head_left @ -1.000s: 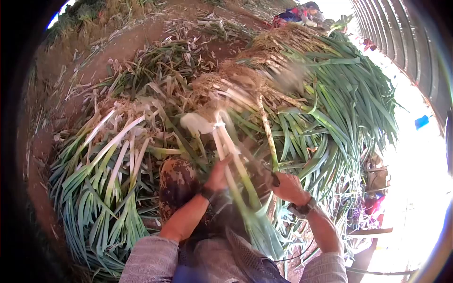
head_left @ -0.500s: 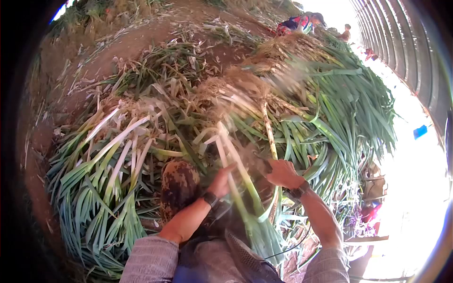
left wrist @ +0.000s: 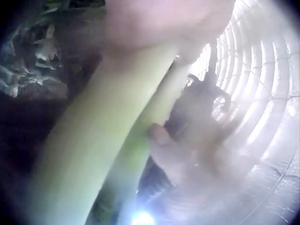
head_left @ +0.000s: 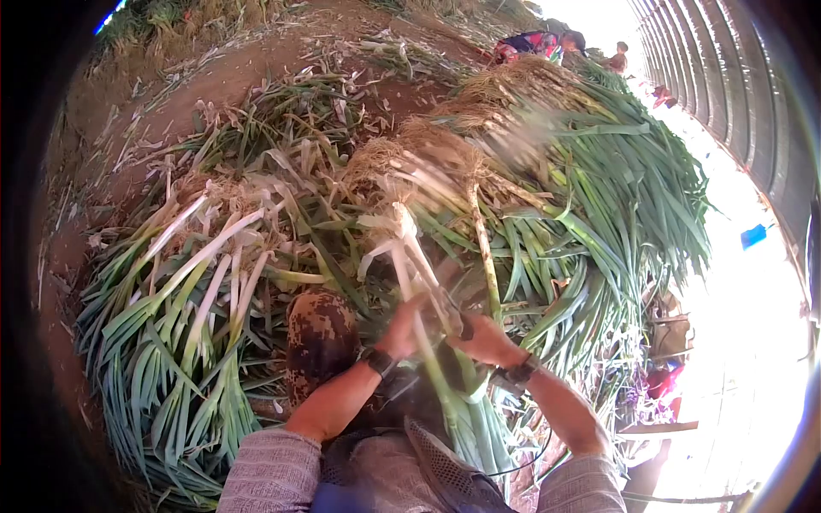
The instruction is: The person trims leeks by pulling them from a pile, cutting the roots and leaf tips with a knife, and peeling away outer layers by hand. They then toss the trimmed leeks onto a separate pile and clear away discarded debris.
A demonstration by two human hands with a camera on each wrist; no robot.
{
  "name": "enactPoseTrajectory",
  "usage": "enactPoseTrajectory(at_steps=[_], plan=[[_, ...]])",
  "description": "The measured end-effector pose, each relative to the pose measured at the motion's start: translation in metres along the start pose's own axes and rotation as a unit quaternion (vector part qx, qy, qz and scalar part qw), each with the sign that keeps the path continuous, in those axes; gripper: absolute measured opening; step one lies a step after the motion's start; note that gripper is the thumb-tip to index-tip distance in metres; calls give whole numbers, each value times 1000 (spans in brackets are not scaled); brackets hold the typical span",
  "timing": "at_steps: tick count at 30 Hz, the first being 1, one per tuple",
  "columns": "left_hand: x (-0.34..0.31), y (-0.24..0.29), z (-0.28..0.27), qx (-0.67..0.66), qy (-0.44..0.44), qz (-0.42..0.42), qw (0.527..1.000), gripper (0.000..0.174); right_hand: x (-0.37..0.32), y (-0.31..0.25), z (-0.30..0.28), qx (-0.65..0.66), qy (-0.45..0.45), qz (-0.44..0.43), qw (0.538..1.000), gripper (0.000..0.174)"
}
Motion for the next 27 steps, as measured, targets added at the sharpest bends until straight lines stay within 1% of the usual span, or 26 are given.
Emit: enactPoseTrajectory(at_steps=[1, 2, 4, 5, 6, 7, 8, 9, 10, 11, 12, 13, 14, 16, 17, 18, 19, 20, 22, 23, 24, 25, 26, 27], plan=[[0, 3, 1, -6, 25, -9, 1000, 31, 0, 6, 6, -2, 12, 13, 1000, 47], [3, 10, 0, -5, 26, -7, 1000, 31, -1, 7, 9, -2, 11, 11, 1000, 47], [1, 33, -17, 0, 151, 21, 988, 27, -9, 7, 10, -27, 44, -36, 998, 45], [20, 45, -36, 31, 95, 68, 993, 26, -10, 15, 13, -27, 45, -37, 998, 45], [27, 52, -44, 31, 93, 70, 993, 26, -8, 25, 16, 6, 51, -62, 997, 44], [32, 60, -48, 67, 95, 72, 991, 27, -7, 30, 15, 40, 57, -88, 994, 44], [36, 67, -48, 104, 99, 72, 987, 29, -8, 33, 16, 39, 57, -90, 994, 44], [33, 76, -34, 131, 126, 78, 980, 37, -9, 38, 18, 82, 42, -74, 993, 44], [25, 81, -18, 132, 126, 79, 980, 37, -9, 43, 20, 125, 28, -59, 990, 45], [19, 84, -3, 83, 103, 88, 987, 40, -13, 39, 18, 125, 27, -59, 990, 45], [17, 87, 4, 35, 79, 97, 992, 46, -19, 34, 15, 128, 19, -29, 991, 46], [25, 88, -16, 80, 108, 107, 985, 40, -21, 32, 15, 131, 10, 1, 991, 48], [27, 91, -20, 81, 111, 107, 985, 40, -20, 36, 19, 133, 8, 0, 991, 48], [25, 107, -31, 231, 212, 125, 941, 32, -21, 34, 20, 52, 69, -113, 990, 50], [20, 112, -23, 195, 196, 109, 955, 24, -21, 39, 20, 52, 70, -113, 990, 50], [20, 120, -21, 214, 192, 113, 951, 20, -20, 47, 22, 103, 52, -91, 989, 50], [21, 127, -23, 219, 225, 120, 942, 18, -19, 54, 26, 155, 33, -68, 985, 49], [23, 134, -25, 225, 258, 125, 931, 16, -20, 54, 26, 157, 34, -67, 985, 49], [33, 157, -46, 276, 291, 221, 889, 14, -23, 49, 26, 141, 0, -82, 987, 52], [36, 175, -75, 224, 349, 236, 879, 13, -28, 49, 24, 141, 1, -83, 987, 52], [40, 209, -116, 317, 338, 262, 846, 16, -37, 51, 29, 100, -44, -66, 992, 52], [28, 226, -95, 211, 364, 268, 867, 20, -43, 56, 36, 59, -90, -49, 993, 53], [26, 242, -93, 182, 411, 260, 854, 26, -46, 68, 41, 58, -94, -49, 993, 53], [21, 257, -105, 283, 405, 274, 825, 30, -48, 77, 39, 61, 4, -84, 995, 52]])
Point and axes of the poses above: each hand's wrist, its own x-axis towards the middle knuckle, its own z-axis out of the palm, y = z × x, the point moved 6 cm from there along x, towards the middle knuckle, and after that the axes turned 11 degrees about -y, right-handed, at the moved point
